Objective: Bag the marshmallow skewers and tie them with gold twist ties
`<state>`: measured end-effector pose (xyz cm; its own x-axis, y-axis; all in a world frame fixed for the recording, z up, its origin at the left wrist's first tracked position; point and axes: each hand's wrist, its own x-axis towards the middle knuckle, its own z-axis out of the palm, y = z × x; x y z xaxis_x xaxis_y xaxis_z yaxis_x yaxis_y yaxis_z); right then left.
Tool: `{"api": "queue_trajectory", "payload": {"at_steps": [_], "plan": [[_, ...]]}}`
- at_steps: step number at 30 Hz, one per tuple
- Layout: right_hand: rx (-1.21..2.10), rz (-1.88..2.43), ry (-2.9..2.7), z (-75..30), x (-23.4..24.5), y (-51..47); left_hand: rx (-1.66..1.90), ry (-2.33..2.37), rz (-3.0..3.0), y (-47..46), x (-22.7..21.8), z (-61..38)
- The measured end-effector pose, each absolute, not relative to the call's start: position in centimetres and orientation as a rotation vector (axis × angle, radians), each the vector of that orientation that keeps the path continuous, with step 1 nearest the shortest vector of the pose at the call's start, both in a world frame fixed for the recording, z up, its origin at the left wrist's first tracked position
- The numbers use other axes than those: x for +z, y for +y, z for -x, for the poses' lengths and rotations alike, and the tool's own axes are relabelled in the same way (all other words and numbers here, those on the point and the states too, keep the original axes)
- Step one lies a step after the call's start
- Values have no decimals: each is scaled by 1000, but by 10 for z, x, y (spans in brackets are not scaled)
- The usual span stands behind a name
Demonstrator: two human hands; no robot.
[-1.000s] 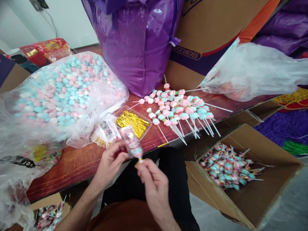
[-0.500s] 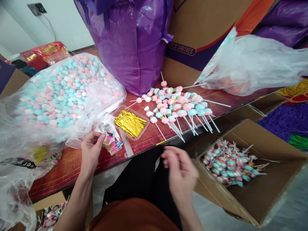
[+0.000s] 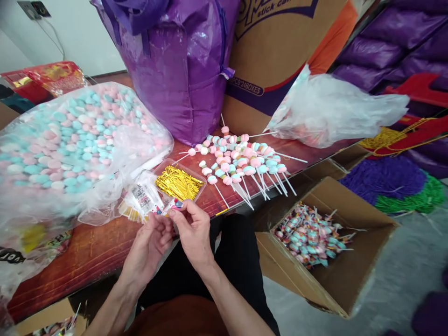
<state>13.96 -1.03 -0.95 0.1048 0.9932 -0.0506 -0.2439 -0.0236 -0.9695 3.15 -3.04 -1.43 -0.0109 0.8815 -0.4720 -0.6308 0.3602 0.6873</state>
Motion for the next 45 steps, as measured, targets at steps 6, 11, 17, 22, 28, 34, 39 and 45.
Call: {"api": "queue_trajectory", "payload": {"at_steps": [6,11,17,22,28,34,39,45], "plan": [[1213,1148,-1097,-143,-11,-18,1280,888,-33,-9,-13,-31],[1136,1196,-1126,-139,-20,-20,1504,1019,-214,-9,-7,-45],[969,1219,-1332,-154,-20,-17,1455,1007,-211,-4,-5,-40],[806,1293,-1556,-173,-14,-6,1522,1056,-213,9,-2,-40],[161,1643,-1588,-210,-9,34,1670,1118,-162,25,-1,-41],[-252,2141,-1760,-250,-26,74,1668,1102,-110,34,-8,-33],[-124,2020,-1443,-261,-37,71,1633,1081,-24,39,-12,-31],[505,1579,-1155,-255,-28,19,1616,1059,23,42,-13,-25]]}}
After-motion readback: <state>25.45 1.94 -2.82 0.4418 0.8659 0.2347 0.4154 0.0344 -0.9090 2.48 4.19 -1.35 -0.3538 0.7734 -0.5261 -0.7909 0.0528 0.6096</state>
